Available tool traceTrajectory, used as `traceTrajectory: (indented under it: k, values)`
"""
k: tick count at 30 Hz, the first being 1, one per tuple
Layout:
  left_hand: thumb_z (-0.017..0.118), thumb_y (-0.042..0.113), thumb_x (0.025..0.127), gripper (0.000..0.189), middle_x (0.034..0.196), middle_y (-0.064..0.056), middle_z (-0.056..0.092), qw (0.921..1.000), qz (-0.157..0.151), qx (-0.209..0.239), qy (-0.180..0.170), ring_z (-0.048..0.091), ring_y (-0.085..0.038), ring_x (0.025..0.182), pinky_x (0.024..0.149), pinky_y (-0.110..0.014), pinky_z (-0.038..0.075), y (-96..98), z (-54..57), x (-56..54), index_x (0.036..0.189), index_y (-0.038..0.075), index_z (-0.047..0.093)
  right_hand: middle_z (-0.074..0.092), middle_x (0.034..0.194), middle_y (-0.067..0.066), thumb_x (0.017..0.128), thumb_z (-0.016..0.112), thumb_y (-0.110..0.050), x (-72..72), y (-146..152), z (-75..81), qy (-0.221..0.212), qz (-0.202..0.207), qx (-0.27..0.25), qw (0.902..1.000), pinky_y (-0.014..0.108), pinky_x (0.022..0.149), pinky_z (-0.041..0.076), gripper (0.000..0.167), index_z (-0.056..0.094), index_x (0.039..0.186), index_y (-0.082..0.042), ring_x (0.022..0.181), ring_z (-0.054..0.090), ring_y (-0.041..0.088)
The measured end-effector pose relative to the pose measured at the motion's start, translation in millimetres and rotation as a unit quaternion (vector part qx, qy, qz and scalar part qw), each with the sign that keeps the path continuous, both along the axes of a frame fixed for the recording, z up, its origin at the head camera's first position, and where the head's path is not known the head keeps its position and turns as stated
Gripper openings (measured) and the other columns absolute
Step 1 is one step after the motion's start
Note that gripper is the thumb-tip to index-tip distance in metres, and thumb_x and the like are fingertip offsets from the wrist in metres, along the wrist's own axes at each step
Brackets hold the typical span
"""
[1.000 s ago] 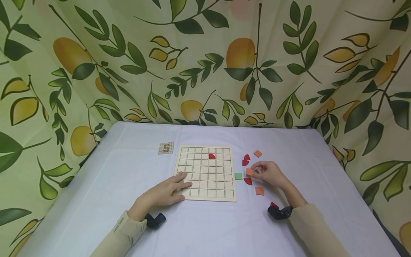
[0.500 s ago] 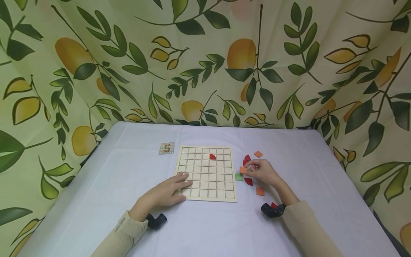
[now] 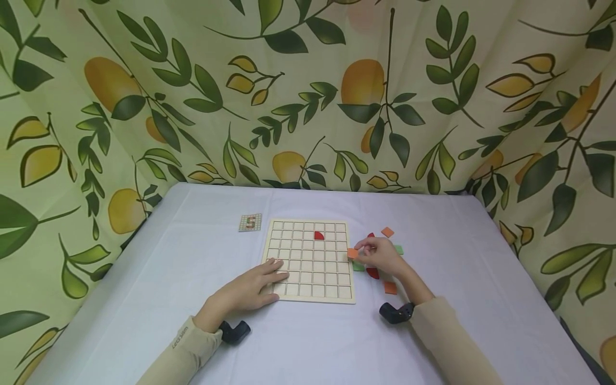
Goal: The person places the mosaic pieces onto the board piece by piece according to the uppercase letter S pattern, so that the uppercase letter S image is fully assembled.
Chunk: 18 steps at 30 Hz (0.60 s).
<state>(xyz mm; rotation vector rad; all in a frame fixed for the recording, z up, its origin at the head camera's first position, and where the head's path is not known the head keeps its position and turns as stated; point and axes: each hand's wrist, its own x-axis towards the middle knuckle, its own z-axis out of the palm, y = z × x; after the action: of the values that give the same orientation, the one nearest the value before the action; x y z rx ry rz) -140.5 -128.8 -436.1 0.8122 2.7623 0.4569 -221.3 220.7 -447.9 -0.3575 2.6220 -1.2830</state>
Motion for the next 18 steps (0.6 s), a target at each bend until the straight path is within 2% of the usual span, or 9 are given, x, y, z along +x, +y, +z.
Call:
traceTrajectory:
  k: [11, 18]
  values:
    - [0.062, 0.032, 0.092, 0.052, 0.156, -0.01, 0.038, 1.0, 0.0, -0.002, 0.001, 0.03, -0.034, 0.148, 0.12, -0.048, 0.032, 0.3, -0.1, 0.3, 0.14, 0.017, 0.051, 0.041, 0.066, -0.003, 0.079, 0.075, -0.01, -6.7, -18.1, -0.4, 0.017, 0.003, 0.0, 0.9999, 0.019, 0.054, 0.032, 0.027, 0.068, 0.101, 0.003, 0.061, 0.038, 0.006]
    - [0.061, 0.032, 0.092, 0.052, 0.156, -0.01, 0.037, 1.0, 0.001, 0.002, -0.004, 0.029, -0.033, 0.149, 0.121, -0.047, 0.031, 0.3, 0.1, 0.2, 0.141, 0.017, 0.051, 0.042, 0.067, -0.002, 0.081, 0.075, -0.013, -12.2, -27.5, -3.7, -0.004, -0.004, -0.024, 0.9997, 0.019, 0.052, 0.032, 0.03, 0.067, 0.104, 0.003, 0.06, 0.038, 0.007]
